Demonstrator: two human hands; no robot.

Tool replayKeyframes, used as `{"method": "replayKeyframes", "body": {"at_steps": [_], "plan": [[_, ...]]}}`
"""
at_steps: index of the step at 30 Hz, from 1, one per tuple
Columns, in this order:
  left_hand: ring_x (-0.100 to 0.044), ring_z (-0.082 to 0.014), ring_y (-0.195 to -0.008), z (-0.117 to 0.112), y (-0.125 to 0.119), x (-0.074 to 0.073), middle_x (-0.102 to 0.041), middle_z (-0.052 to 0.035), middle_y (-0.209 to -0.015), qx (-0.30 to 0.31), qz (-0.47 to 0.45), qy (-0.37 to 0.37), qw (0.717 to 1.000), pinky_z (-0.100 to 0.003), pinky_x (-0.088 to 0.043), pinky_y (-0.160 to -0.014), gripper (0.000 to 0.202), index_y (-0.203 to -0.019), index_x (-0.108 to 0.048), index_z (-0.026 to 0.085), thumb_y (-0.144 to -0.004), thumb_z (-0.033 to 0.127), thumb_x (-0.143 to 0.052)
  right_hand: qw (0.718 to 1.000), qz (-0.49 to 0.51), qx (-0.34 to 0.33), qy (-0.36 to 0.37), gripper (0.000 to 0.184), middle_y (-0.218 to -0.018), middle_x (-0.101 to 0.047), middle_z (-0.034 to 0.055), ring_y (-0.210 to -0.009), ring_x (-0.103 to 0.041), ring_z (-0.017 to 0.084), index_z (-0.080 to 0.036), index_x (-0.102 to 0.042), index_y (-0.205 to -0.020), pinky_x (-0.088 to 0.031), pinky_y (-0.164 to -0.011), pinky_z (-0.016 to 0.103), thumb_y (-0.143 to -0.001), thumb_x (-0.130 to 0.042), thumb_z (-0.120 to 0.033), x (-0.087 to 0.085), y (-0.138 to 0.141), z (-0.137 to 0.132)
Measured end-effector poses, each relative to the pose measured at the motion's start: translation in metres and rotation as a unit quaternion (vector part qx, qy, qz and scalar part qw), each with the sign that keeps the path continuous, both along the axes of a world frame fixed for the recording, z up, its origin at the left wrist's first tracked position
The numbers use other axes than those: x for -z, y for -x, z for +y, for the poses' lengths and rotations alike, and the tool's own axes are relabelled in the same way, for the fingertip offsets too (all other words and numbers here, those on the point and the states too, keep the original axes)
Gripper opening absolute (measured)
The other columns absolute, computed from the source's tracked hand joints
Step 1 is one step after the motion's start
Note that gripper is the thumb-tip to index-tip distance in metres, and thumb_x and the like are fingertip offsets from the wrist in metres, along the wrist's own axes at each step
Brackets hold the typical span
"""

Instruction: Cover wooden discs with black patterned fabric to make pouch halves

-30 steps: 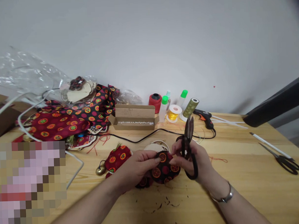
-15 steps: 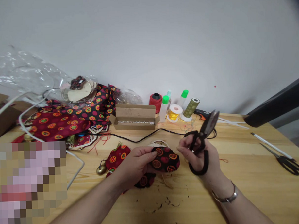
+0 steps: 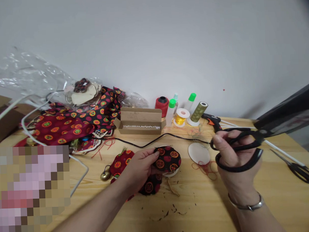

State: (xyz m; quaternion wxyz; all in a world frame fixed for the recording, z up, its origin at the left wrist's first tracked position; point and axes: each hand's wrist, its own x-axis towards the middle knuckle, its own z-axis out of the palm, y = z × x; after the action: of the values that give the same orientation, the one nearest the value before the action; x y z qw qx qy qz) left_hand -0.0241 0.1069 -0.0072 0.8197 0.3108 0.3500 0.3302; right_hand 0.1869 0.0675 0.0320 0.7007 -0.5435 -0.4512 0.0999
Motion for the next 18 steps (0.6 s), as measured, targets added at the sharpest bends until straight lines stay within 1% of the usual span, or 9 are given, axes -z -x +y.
{"method": "replayKeyframes", "body": {"at_steps": [2, 5, 7, 10, 12, 14, 18], "plan": [[-0.069, -0.0190, -0.073, 0.000, -0.001, 0.001, -0.074, -0.0109, -0.081, 0.011, -0.010, 0.006, 1.000, -0.031, -0.056, -0.069, 0.022, -0.092, -0.073, 0.010, -0.076, 0.024, -0.069, 0.997, -0.011, -0.063, 0.035, 0.026, -0.070, -0.061, -0.0019, -0.057, -0.057, 0.013, -0.022, -0.048, -0.077, -0.047, -0.056, 0.027, -0.072, -0.073, -0.026, 0.006, 0.009, -0.002], [-0.067, -0.0176, -0.075, -0.002, -0.002, 0.004, -0.074, -0.0103, -0.081, 0.039, -0.030, 0.009, 0.999, -0.030, -0.054, -0.072, 0.022, -0.094, -0.072, 0.011, -0.077, 0.025, -0.068, 0.984, -0.049, -0.147, 0.091, 0.021, -0.071, -0.062, -0.0024, -0.062, -0.058, 0.014, -0.024, -0.049, -0.081, -0.048, -0.059, 0.027, -0.075, -0.070, -0.024, 0.019, 0.025, -0.007], [-0.066, -0.0158, -0.073, -0.004, -0.002, 0.005, -0.073, -0.0093, -0.079, 0.057, -0.044, 0.007, 0.997, -0.028, -0.053, -0.072, 0.021, -0.092, -0.073, 0.010, -0.079, 0.026, -0.067, 0.968, -0.093, -0.194, 0.129, 0.016, -0.073, -0.062, -0.0022, -0.066, -0.059, 0.014, -0.024, -0.051, -0.082, -0.048, -0.061, 0.026, -0.079, -0.067, -0.023, 0.025, 0.035, -0.010], [-0.064, -0.0143, -0.072, -0.007, -0.002, 0.004, -0.071, -0.0086, -0.079, 0.088, -0.069, 0.008, 0.994, -0.028, -0.051, -0.073, 0.021, -0.089, -0.072, 0.010, -0.083, 0.027, -0.062, 0.938, -0.152, -0.254, 0.178, 0.013, -0.074, -0.061, -0.0009, -0.065, -0.058, 0.015, -0.024, -0.053, -0.082, -0.048, -0.060, 0.026, -0.079, -0.065, -0.022, 0.030, 0.043, -0.013], [-0.064, -0.0142, -0.073, -0.008, -0.002, 0.002, -0.070, -0.0089, -0.081, 0.103, -0.089, 0.008, 0.991, -0.029, -0.051, -0.076, 0.020, -0.089, -0.072, 0.009, -0.085, 0.025, -0.060, 0.925, -0.196, -0.259, 0.199, 0.014, -0.073, -0.061, 0.0003, -0.064, -0.057, 0.016, -0.023, -0.054, -0.081, -0.046, -0.058, 0.027, -0.077, -0.067, -0.022, 0.032, 0.045, -0.014], [-0.064, -0.0139, -0.072, -0.008, -0.003, 0.000, -0.071, -0.0091, -0.080, 0.111, -0.113, 0.003, 0.987, -0.027, -0.051, -0.074, 0.019, -0.089, -0.072, 0.010, -0.085, 0.022, -0.058, 0.916, -0.250, -0.242, 0.202, 0.015, -0.073, -0.061, 0.0019, -0.067, -0.056, 0.018, -0.022, -0.055, -0.079, -0.045, -0.059, 0.029, -0.075, -0.069, -0.021, 0.033, 0.045, -0.013], [-0.065, -0.0138, -0.072, -0.007, -0.003, -0.001, -0.071, -0.0107, -0.080, 0.128, -0.122, -0.017, 0.984, -0.025, -0.051, -0.072, 0.022, -0.094, -0.072, 0.009, -0.088, 0.017, -0.053, 0.899, -0.341, -0.221, 0.165, 0.010, -0.068, -0.059, 0.0022, -0.062, -0.051, 0.018, -0.021, -0.054, -0.075, -0.040, -0.056, 0.028, -0.078, -0.062, -0.016, 0.038, 0.044, -0.011]]}}
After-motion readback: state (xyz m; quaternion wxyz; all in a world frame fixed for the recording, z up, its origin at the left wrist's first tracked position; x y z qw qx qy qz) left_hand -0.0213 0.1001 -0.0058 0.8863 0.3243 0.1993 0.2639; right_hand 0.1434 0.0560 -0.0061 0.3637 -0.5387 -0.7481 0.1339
